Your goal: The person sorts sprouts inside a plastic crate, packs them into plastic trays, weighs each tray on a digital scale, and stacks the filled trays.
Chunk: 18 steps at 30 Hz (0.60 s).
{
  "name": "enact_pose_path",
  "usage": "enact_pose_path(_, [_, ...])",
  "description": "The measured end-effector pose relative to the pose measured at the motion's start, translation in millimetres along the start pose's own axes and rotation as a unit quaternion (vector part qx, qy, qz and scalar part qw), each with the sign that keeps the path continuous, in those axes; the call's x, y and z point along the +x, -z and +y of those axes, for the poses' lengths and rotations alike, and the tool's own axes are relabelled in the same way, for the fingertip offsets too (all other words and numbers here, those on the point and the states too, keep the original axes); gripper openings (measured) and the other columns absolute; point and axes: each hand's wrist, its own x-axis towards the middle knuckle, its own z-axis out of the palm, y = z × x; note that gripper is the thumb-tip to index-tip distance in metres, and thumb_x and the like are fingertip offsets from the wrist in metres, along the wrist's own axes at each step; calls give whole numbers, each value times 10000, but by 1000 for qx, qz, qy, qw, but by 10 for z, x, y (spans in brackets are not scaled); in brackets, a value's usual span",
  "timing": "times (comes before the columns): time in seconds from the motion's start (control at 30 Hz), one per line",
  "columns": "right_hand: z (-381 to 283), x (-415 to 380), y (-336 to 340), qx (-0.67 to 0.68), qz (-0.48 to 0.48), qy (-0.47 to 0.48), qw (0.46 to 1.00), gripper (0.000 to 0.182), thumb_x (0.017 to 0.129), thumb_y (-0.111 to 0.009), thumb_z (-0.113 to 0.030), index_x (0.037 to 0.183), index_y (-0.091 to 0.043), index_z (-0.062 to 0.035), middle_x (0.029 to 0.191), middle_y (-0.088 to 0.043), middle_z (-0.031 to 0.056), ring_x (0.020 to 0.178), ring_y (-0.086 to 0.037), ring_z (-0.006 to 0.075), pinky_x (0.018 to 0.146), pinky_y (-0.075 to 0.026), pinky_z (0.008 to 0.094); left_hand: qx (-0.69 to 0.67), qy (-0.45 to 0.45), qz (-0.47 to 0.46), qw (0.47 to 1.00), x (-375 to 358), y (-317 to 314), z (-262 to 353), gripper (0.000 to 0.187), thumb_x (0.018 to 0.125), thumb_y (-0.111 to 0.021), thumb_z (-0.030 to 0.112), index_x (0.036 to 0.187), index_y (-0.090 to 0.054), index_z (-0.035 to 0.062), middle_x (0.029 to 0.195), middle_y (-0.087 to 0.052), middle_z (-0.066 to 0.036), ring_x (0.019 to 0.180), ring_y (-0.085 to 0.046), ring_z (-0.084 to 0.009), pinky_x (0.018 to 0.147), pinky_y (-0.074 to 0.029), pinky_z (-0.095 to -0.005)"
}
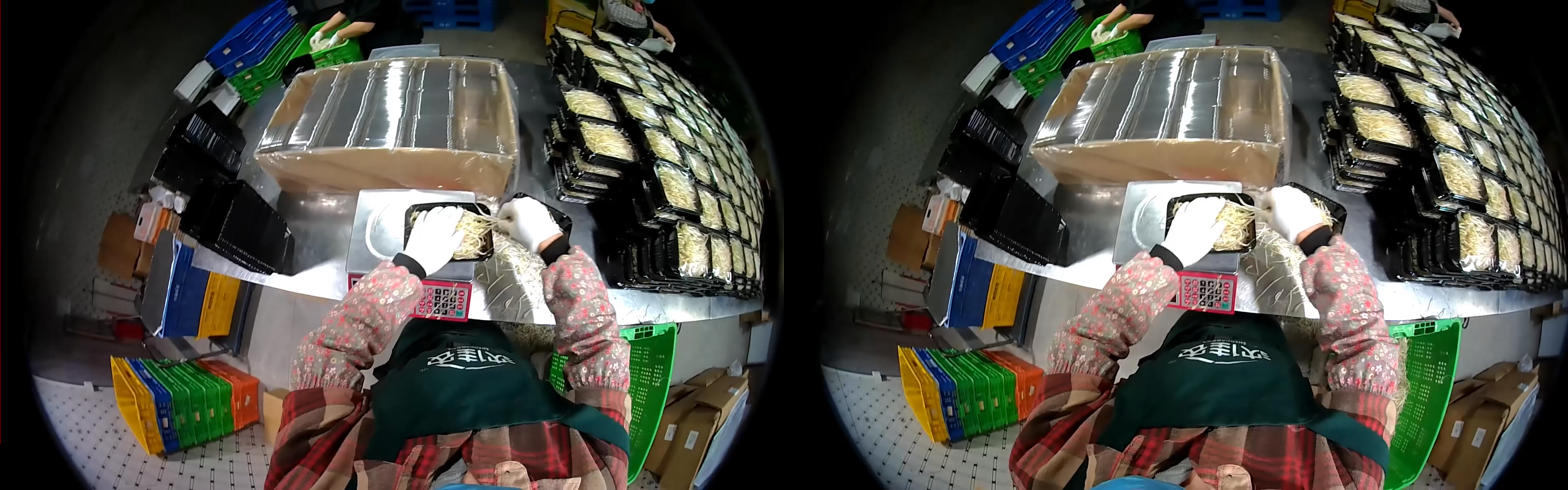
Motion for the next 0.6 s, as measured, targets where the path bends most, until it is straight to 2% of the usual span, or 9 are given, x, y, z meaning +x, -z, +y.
enact_pose_path(0.1, [-133, -47, 624, 61, 20, -44, 997, 162, 767, -704, -207, 823, -745, -61, 780, -681, 171, 721, -663, 336, 696, -528, 388, -22, -5, -25, 999, -36, 51, -26, 595, 914, -573, 322, 1393, -431, -2, 1310, -530, -209, 1224, -474, -371, 1069, -323, -481])
enact_pose_path(0.2, [-400, -23, 924, 292, 80, -83, 949, 146, 820, -728, -94, 924, -728, 8, 754, -706, 125, 660, -681, 166, 610, -528, 309, -152, 59, -17, 986, -52, 299, 85, 760, 875, -648, 380, 1457, -341, 2, 1357, -489, -231, 1256, -447, -388, 1090, -299, -489])
enact_pose_path(0.23, [-469, 8, 946, 361, 70, -92, 926, 165, 816, -756, -77, 947, -724, 17, 827, -714, 88, 722, -649, 120, 678, -529, 266, -157, 109, -26, 981, -48, 441, 149, 920, 804, -737, 419, 1487, -282, 4, 1385, -457, -247, 1284, -422, -396, 1107, -289, -478])
enact_pose_path(0.27, [-504, 50, 904, 286, 94, -23, 953, 139, 824, -739, -46, 947, -723, 16, 859, -702, 84, 751, -647, 118, 677, -524, 271, -161, 130, -3, 978, -82, 462, 108, 1006, 751, -796, 398, 1505, -246, 23, 1360, -449, -260, 1267, -429, -390, 1097, -309, -474])
enact_pose_path(0.33, [-694, 122, 720, 308, 95, 32, 946, 147, 829, -730, -66, 966, -718, -13, 854, -685, 80, 748, -661, 161, 677, -526, 286, -216, 128, 77, 965, -195, 550, -16, 1019, 726, -825, 355, 1507, -254, 35, 1333, -479, -239, 1257, -443, -359, 1079, -333, -465])
enact_pose_path(0.4, [-688, 206, 239, 169, 126, 119, 970, 167, 848, -699, -192, 969, -713, -79, 862, -663, 86, 825, -662, 240, 731, -526, 336, -203, 107, 31, 973, -293, 695, -161, 1028, 708, -846, 289, 1513, -250, 58, 1360, -478, -221, 1283, -438, -324, 1091, -337, -435])
enact_pose_path(0.47, [-657, 203, -234, 40, 29, 68, 996, 266, 875, -654, -294, 1055, -706, -105, 916, -651, 92, 914, -635, 282, 810, -505, 386, -199, 89, 1, 976, -432, 784, -325, 1037, 692, -863, 224, 1516, -250, 79, 1399, -466, -207, 1324, -420, -297, 1110, -334, -404])
enact_pose_path(0.53, [-663, 154, -302, 37, -26, 10, 999, 330, 866, -663, -307, 1134, -684, -116, 983, -646, 102, 955, -620, 295, 841, -492, 398, -227, 222, 28, 948, -661, 779, -342, 1017, 696, -859, 202, 1507, -259, 72, 1420, -451, -205, 1357, -395, -294, 1126, -325, -388])
enact_pose_path(0.6, [-593, 67, -178, 79, 4, 30, 996, 394, 852, -671, -276, 1212, -650, -118, 1068, -645, 122, 1036, -602, 296, 914, -477, 381, -238, 216, 11, 947, -691, 880, -311, 1015, 697, -859, 184, 1501, -254, 46, 1451, -415, -209, 1389, -354, -300, 1133, -322, -381])
